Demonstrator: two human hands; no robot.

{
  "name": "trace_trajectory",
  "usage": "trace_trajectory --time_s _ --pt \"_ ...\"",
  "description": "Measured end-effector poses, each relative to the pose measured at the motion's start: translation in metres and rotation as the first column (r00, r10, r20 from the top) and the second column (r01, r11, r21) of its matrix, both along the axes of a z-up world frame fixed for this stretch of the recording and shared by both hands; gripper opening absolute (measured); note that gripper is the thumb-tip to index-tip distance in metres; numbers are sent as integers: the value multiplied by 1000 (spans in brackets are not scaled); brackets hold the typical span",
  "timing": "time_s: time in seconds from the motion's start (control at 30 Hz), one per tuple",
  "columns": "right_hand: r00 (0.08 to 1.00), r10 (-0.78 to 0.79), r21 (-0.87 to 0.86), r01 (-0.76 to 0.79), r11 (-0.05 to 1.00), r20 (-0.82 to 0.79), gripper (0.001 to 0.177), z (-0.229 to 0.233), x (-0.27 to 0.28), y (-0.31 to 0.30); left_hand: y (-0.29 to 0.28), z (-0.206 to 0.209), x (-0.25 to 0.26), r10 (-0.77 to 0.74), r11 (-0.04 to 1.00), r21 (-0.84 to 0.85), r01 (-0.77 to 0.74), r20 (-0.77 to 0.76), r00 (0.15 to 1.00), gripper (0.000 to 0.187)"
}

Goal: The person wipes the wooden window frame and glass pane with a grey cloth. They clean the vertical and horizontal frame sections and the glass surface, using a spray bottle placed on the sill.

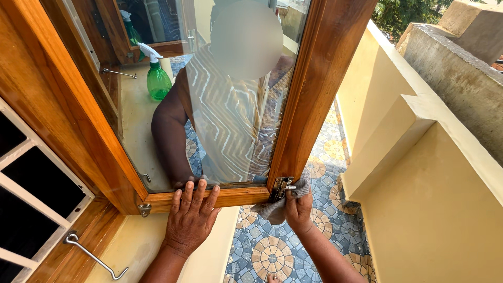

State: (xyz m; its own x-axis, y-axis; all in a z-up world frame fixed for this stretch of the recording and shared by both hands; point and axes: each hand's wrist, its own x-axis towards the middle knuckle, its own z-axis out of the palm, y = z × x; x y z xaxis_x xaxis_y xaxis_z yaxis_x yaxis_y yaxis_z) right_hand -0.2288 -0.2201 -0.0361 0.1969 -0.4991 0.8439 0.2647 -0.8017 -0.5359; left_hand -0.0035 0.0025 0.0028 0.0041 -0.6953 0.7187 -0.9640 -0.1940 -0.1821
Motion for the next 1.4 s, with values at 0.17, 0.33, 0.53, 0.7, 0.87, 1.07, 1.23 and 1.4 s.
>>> trace_trajectory --time_s 0.17,0.33,0.53,0.7,0.87,1.07,1.23,1.4 --pt "981 186 333 -162 929 -44 28 -22 -1 -11 -1 -4 2 11 1000 -13 -11 16 1000 79" --pt "999 -28 81 32 996 -46 33 -47 8 -10 -3 -3 2 8 1000 -26 -8 9 1000 80" --pt "910 -168 252 276 928 -379 40 -100 8 -4 -2 -3 1 26 999 -33 -25 33 999 80" --pt "918 -21 117 73 990 -395 31 -102 -1 64 1 1 -2 1 1000 -27 0 7 1000 79" --pt "1000 -24 -233 23 972 -3 48 -38 -13 94 3 7 -5 20 999 -32 -19 21 1000 76" --pt "712 -700 -673 494 551 -51 49 22 29 27 8 20 -8 -64 995 -77 62 -19 998 68" --pt "545 -825 -723 507 470 -154 52 16 50 43 16 32 -23 -189 945 -255 206 91 978 59" --pt "520 -815 -756 418 503 -255 52 9 67 65 15 43 -42 -383 915 -160 369 -66 921 22"
